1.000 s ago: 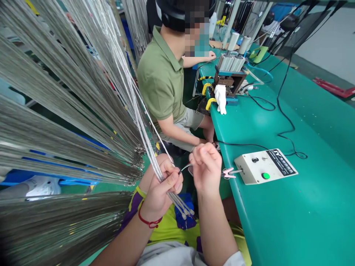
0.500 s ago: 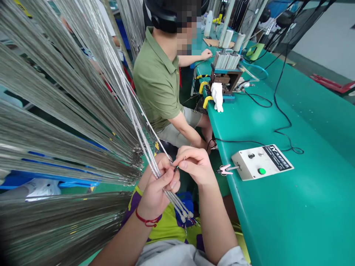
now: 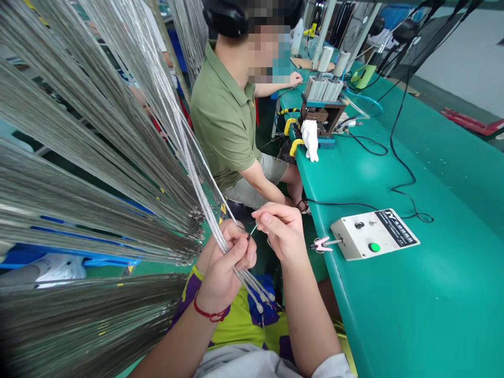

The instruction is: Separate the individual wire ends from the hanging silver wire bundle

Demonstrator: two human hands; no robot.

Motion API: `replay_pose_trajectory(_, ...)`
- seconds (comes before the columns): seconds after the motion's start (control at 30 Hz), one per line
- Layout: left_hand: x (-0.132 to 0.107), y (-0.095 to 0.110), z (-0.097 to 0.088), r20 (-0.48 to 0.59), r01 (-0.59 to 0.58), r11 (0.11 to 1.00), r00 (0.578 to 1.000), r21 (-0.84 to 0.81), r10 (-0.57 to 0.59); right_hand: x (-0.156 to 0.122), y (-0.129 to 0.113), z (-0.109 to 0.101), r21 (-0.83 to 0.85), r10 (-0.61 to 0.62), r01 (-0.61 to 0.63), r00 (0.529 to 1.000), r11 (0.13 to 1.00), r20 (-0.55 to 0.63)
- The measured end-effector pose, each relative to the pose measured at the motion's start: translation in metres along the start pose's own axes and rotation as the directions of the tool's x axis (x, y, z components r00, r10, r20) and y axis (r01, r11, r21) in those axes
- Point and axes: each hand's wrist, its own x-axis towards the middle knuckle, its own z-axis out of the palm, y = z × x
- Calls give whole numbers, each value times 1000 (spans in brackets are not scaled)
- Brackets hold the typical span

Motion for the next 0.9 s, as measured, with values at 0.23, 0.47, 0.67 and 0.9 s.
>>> replay_pose_trajectory(0.23, 8, -5, -4, -44, -125, 985, 990, 117, 131, -2, -11, 5, -76, 134, -144, 984, 987, -118)
replay_pose_trajectory(0.47, 9, -7, -7, -86, -109, 973, 988, 205, 129, -23, -6, -5, -197, 29, -65, 983, 978, -181)
replay_pose_trajectory(0.67, 13, -14, -8, -133, -97, 945, 981, 313, 144, -49, 6, -1, -345, 118, -165, 981, 924, -155)
replay_pose_trajectory(0.9, 8, -16, -10, -178, -131, 915, 961, 382, 212, -40, 8, 12, -289, 126, -157, 984, 944, -124)
